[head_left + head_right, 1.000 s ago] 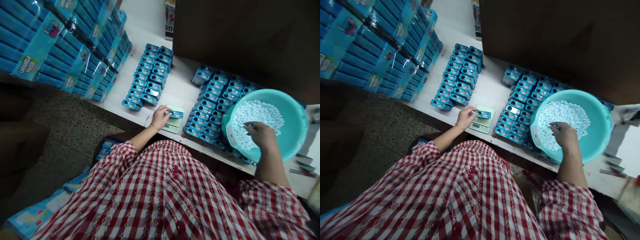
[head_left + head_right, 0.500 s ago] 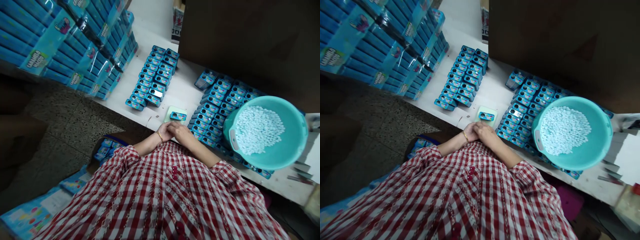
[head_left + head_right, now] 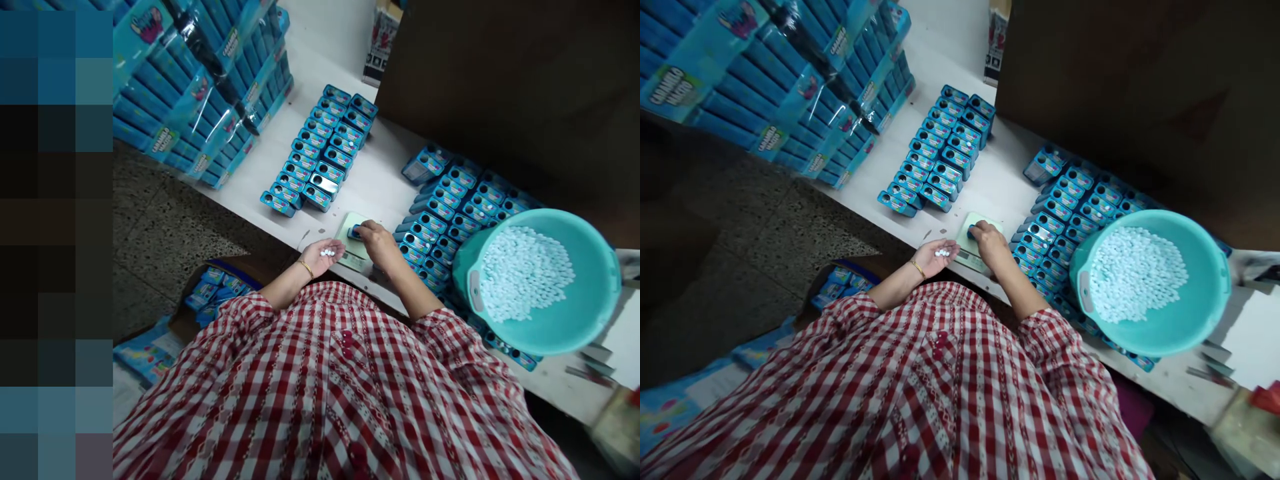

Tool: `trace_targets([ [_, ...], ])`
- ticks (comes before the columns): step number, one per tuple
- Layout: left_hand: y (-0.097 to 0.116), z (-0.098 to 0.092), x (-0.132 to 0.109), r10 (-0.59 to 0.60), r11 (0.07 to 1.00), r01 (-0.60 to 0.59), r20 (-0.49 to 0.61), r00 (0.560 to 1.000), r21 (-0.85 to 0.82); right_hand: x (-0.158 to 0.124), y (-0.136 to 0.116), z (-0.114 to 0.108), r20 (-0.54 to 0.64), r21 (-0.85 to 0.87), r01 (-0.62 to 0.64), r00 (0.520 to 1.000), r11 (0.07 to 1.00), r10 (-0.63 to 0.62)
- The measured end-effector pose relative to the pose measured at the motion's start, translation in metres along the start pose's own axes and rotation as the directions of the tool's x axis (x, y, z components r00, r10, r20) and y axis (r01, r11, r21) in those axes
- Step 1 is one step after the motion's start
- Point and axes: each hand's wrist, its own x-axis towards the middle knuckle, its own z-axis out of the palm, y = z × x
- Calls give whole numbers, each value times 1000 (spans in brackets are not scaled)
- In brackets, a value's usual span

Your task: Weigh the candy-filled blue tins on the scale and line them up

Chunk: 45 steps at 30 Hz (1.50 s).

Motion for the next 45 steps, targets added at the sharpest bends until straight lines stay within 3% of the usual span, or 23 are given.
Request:
trace_targets([
  [12,4,-13,-4,16,998,-18,-33,999,-60,-2,4,-4,-165,260,35,986,965,9],
  [25,7,-26,-3,86,993,-90,-55,995,-77,1,4,4,-91,97,-14,996,995,23],
  [30,5,-26,-3,87,993,-90,-43,995,-80,-3,5,3,-120,140,-22,992,990,39],
  [37,7,-24,-6,83,993,-88,-58,995,-76,-13,4,-16,-240,203,-11,969,979,61],
  [41,9,-21,-6,92,993,-96,-53,994,-72,-14,-8,-23,-230,242,34,973,970,23],
  [45,9,-10,-5,84,995,-84,11,996,-59,-12,-36,-24,-160,272,139,982,952,-98],
])
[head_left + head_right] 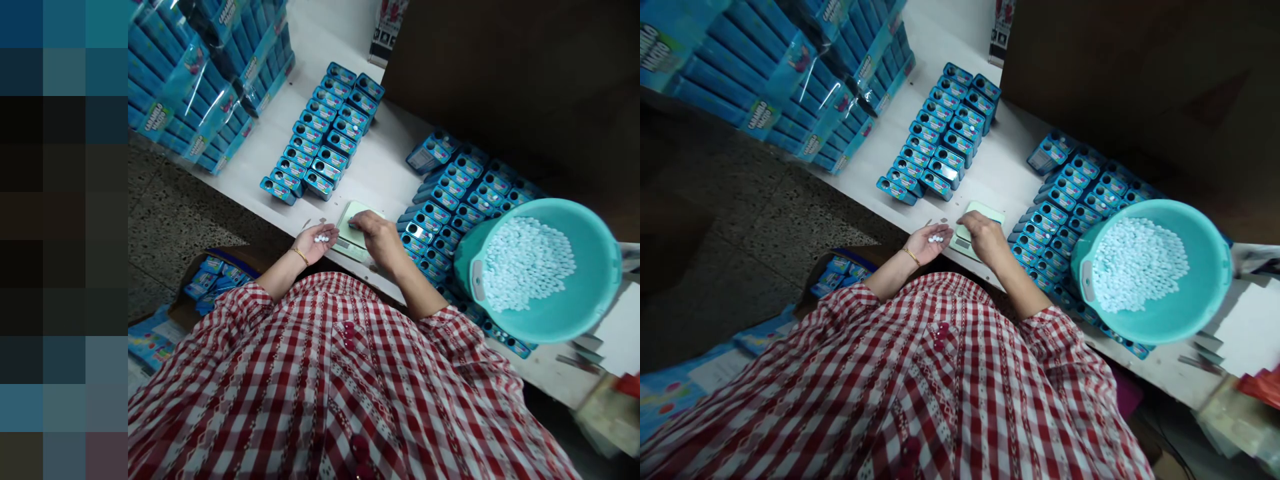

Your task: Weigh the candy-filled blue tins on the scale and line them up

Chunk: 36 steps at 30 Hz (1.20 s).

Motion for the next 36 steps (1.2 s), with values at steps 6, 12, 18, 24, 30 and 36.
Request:
trace_targets([
  [6,1,17,-1,13,1000,-11,93,996,-27,4,-9,-3,60,25,110,992,994,-111],
  [12,10,1,-1,48,999,-47,-10,999,20,-12,49,-2,-6,-378,-162,985,912,173],
  [18,20,-37,-9,104,994,-108,-138,985,-23,7,50,19,68,-413,-186,970,891,234],
  [24,32,-50,-4,122,991,-131,-185,975,-40,88,7,65,94,-358,-183,969,915,231],
  [30,54,-39,31,144,989,-140,-150,978,39,93,37,53,-48,-271,-209,978,939,204],
  [36,71,-28,49,187,982,-183,-154,970,39,89,156,-54,-450,-435,-572,807,695,382],
])
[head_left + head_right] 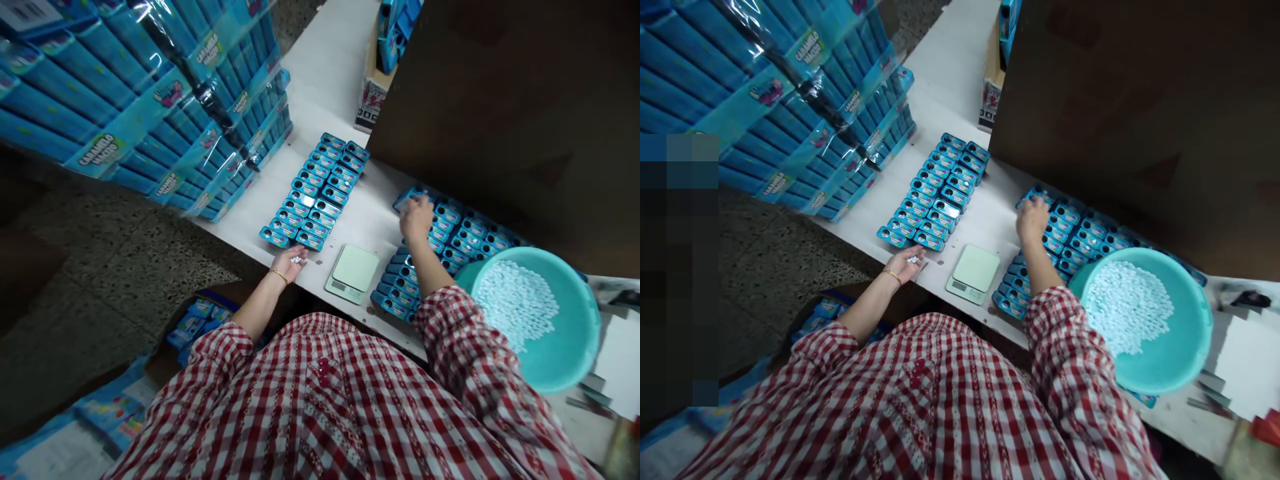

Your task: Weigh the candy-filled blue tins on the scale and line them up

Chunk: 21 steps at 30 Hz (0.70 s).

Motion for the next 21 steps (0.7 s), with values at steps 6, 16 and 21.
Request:
trace_targets([
  [6,-10,-23,-29,-5,999,2,-84,996,-32,35,37,16,77,-272,92,994,958,-74],
  [16,-41,-16,-58,-130,989,133,37,991,-73,-111,-29,-40,306,-157,627,765,763,-566],
  [21,-41,4,-63,-173,984,176,159,972,-5,-157,-61,-32,316,-26,671,709,741,-631],
])
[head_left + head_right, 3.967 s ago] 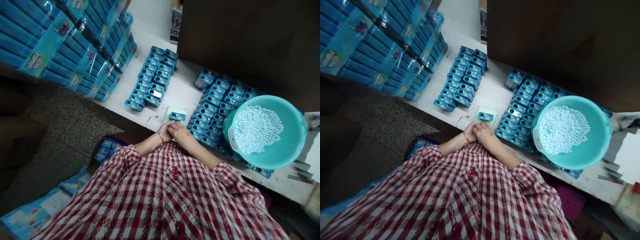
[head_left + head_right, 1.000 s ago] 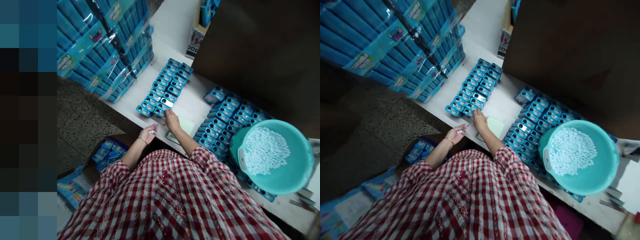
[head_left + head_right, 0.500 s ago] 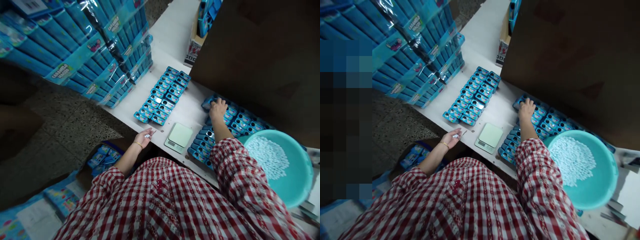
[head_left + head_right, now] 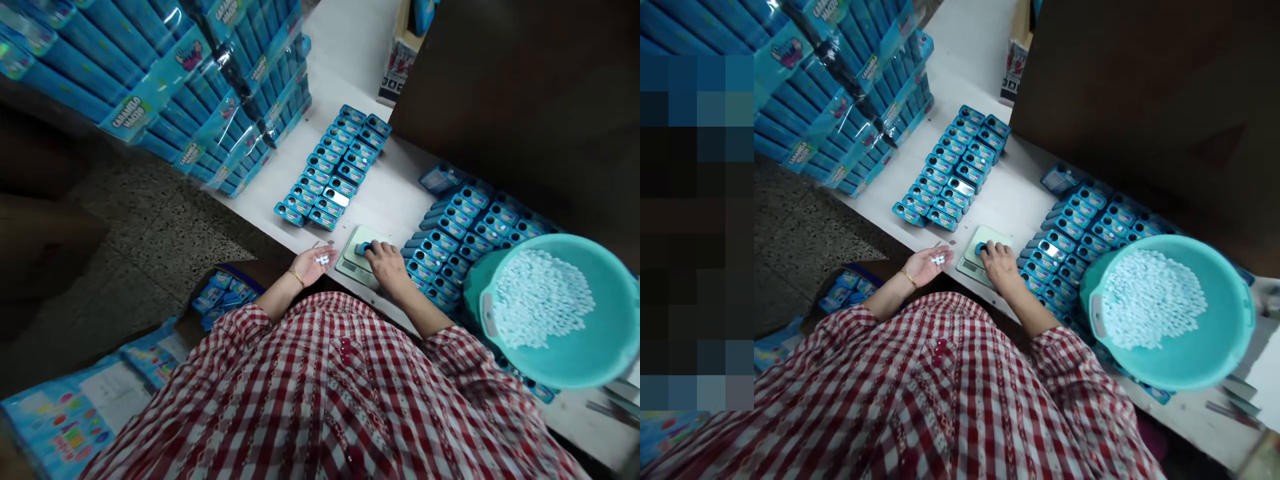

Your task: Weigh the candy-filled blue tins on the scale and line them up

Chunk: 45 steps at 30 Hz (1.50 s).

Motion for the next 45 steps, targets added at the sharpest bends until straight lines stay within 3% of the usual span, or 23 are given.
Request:
trace_targets([
  [3,-4,1,-5,-3,1000,4,18,1000,-4,2,-29,5,-115,87,18,993,996,-8],
  [6,-9,-5,-12,-26,999,26,16,1000,-18,9,-70,8,-170,230,187,974,955,-149],
  [9,-13,-16,-20,-49,999,48,-26,998,-15,18,-104,10,-170,312,324,944,893,-283],
  [12,-14,-26,-29,-42,999,41,-66,997,-10,22,-115,11,-123,317,398,917,861,-379],
  [16,-15,-33,-36,-67,998,67,-59,996,-11,17,-108,8,-101,324,433,900,841,-424],
  [22,-21,-28,-35,-144,989,144,0,990,27,5,-95,3,13,434,359,914,826,-405],
  [25,-25,-24,-34,-149,988,149,11,989,35,0,-92,2,3,484,329,926,811,-377],
  [31,-30,-16,-32,-159,986,156,60,985,50,-10,-85,10,-114,583,255,966,771,-233],
  [35,-32,0,-27,-147,989,144,114,983,38,-11,-70,8,-194,658,208,976,724,-104],
  [40,-28,25,-18,-124,992,120,122,985,47,-2,-30,4,-328,675,126,934,727,142],
  [42,-26,29,-16,-106,993,98,114,988,71,2,-15,7,-329,690,61,914,721,237],
  [45,-24,25,-15,-83,993,75,97,992,89,6,-3,15,-285,712,12,919,702,273],
])
